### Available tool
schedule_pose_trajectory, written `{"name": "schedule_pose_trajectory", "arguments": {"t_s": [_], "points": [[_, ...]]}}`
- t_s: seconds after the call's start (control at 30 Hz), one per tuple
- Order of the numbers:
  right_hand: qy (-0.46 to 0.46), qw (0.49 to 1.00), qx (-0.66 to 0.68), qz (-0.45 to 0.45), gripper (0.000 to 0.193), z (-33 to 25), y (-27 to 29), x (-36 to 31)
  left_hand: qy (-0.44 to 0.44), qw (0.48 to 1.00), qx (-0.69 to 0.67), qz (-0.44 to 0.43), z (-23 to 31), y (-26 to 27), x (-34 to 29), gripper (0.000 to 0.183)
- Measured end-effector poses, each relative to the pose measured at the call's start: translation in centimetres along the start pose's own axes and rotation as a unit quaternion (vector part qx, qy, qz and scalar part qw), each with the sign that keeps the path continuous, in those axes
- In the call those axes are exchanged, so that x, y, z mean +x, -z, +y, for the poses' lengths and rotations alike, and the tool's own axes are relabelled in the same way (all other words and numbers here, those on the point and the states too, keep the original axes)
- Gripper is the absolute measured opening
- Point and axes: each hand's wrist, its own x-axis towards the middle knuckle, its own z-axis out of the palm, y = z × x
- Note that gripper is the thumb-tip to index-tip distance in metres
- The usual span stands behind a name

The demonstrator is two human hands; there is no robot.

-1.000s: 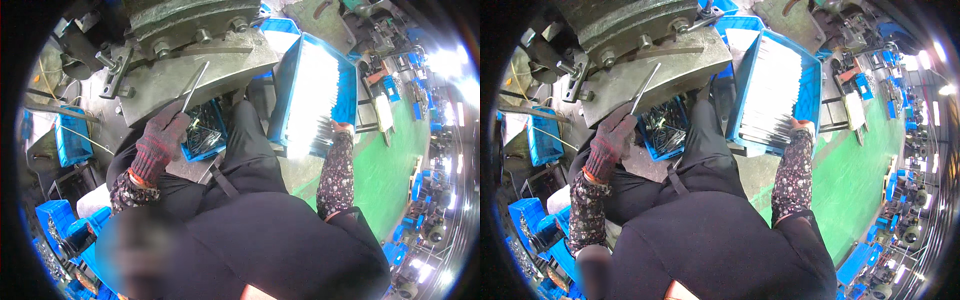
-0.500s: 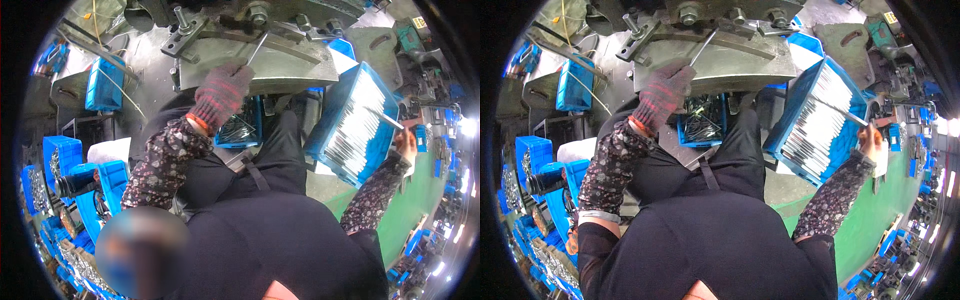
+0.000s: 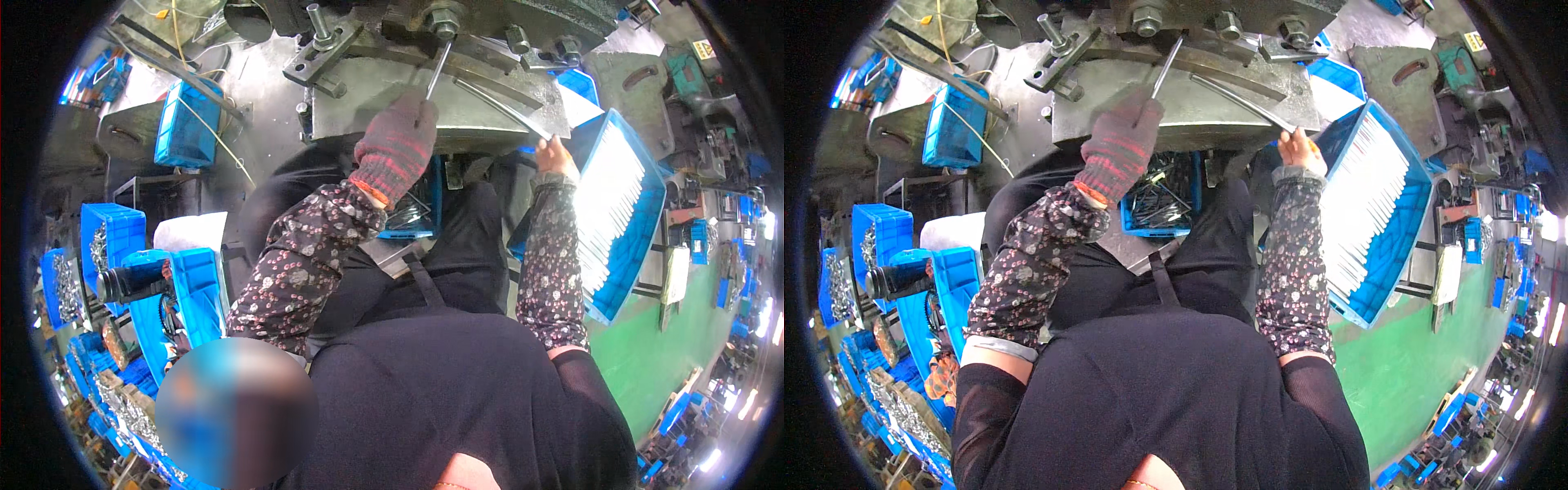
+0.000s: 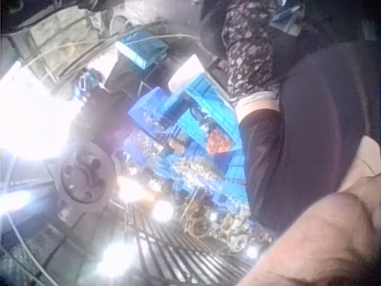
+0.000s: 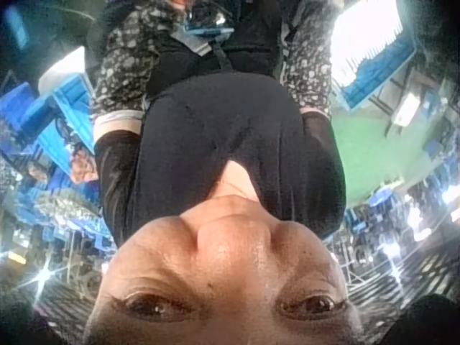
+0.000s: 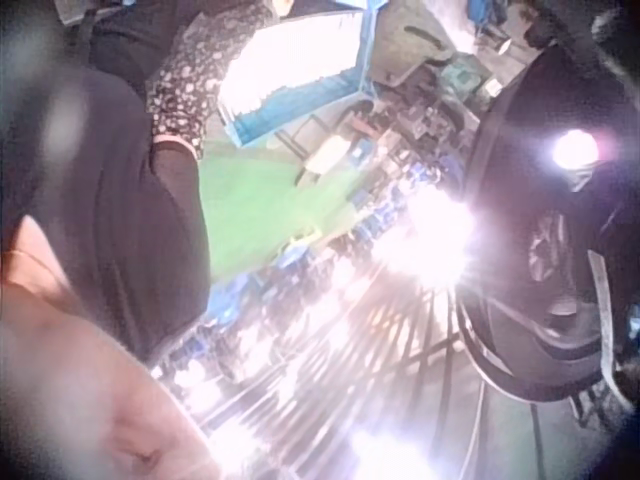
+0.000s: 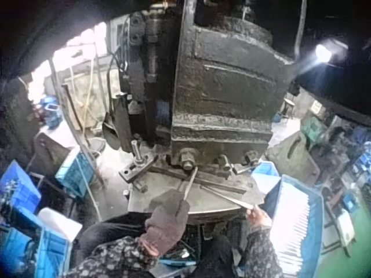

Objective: Inserting metal rods into a press machine and pulling a lever to process each part.

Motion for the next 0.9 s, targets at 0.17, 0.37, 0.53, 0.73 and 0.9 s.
{"name": "schedule_pose_trajectory", "arguments": {"t_s": [0.17, 0.37, 0.53, 0.73, 0.9], "points": [[-0.011, 1.000, -0.028, -0.006, 0.015, -0.9, -0.4, -2.7, 0.088, 0.988, 0.105, -0.065, 1.4, -0.1, -0.6, 0.033], [0.028, 0.993, -0.097, -0.057, 0.012, -3.3, 0.4, -2.1, -0.143, 0.988, 0.014, -0.056, -0.1, -0.9, -1.4, 0.025], [0.068, 0.985, -0.149, -0.059, 0.012, -4.2, 0.8, -2.4, -0.178, 0.981, -0.068, -0.044, 0.3, 0.2, -1.4, 0.022], [0.059, 0.988, -0.126, -0.067, 0.011, -7.2, 0.9, -3.5, -0.210, 0.966, 0.068, -0.135, 2.5, 4.3, -3.3, 0.029], [-0.037, 0.996, -0.058, -0.049, 0.027, -9.5, -2.5, 0.6, 0.098, 0.976, -0.121, -0.155, 1.5, 5.8, -4.1, 0.036]]}}
